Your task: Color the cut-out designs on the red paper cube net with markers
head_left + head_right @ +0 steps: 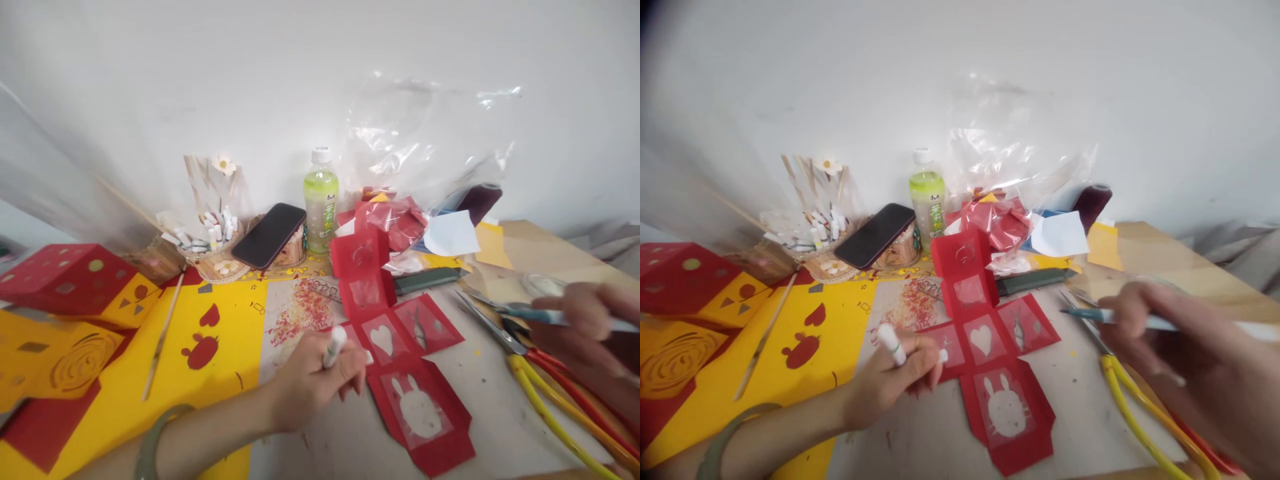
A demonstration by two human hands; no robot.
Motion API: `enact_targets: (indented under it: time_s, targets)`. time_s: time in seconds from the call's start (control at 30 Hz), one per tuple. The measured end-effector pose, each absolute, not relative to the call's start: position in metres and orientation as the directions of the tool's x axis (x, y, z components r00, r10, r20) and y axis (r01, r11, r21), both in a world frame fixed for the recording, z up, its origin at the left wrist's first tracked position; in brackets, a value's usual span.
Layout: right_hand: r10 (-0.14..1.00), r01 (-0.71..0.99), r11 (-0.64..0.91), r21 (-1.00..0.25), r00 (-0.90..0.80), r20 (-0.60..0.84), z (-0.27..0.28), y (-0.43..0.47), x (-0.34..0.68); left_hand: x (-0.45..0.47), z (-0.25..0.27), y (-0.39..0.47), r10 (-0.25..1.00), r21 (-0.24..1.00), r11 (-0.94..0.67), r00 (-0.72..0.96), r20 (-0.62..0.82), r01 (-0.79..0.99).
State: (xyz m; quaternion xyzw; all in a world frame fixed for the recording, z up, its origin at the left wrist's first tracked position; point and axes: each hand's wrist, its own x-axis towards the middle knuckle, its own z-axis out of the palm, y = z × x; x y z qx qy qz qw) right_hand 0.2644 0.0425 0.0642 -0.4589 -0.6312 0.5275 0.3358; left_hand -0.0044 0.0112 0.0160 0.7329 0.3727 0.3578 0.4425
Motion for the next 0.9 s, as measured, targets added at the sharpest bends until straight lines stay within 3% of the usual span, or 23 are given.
enact_targets:
  time_s: [0.03, 0.13, 0.2, 0.27, 0.43, 0.6, 0.9]
  targets:
    - [0.967, 0.154, -0.022, -0.988, -0.248, -0.060, 0.062, 0.039, 0.265, -0.004, 0.015, 0.011, 0.812, 0.846, -0.463, 0.510, 0.284, 0.265]
    - [0.899, 0.215, -0.204, -0.955, -0.346, -0.269, 0.049, 0.023, 0.245, 0.001, 0.010, 0.007, 0.516, 0.417, -0.850, 0.666, 0.539, 0.322]
    - [0.872, 0.296, -0.185, -0.937, -0.391, -0.295, 0.035, 0.013, 0.228, 0.002, 0.005, 0.003, 0.323, 0.160, -0.944, 0.719, 0.616, 0.287]
    - [0.891, 0.349, -0.120, -0.930, -0.376, -0.255, 0.021, 0.005, 0.215, 0.002, -0.001, -0.001, 0.222, 0.041, -0.967, 0.748, 0.625, 0.253]
    - [0.930, 0.402, -0.001, -0.916, -0.336, -0.149, -0.001, -0.007, 0.209, 0.000, -0.010, -0.004, 0.201, -0.001, -0.971, 0.826, 0.526, 0.237]
    - [0.922, 0.511, 0.129, -0.850, -0.377, -0.087, -0.005, -0.016, 0.211, -0.001, -0.009, -0.004, 0.214, 0.016, -0.971, 0.830, 0.514, 0.240]
    - [0.919, 0.530, 0.183, -0.828, -0.390, -0.046, -0.004, -0.017, 0.204, -0.003, -0.009, -0.006, 0.224, 0.033, -0.970, 0.839, 0.495, 0.240]
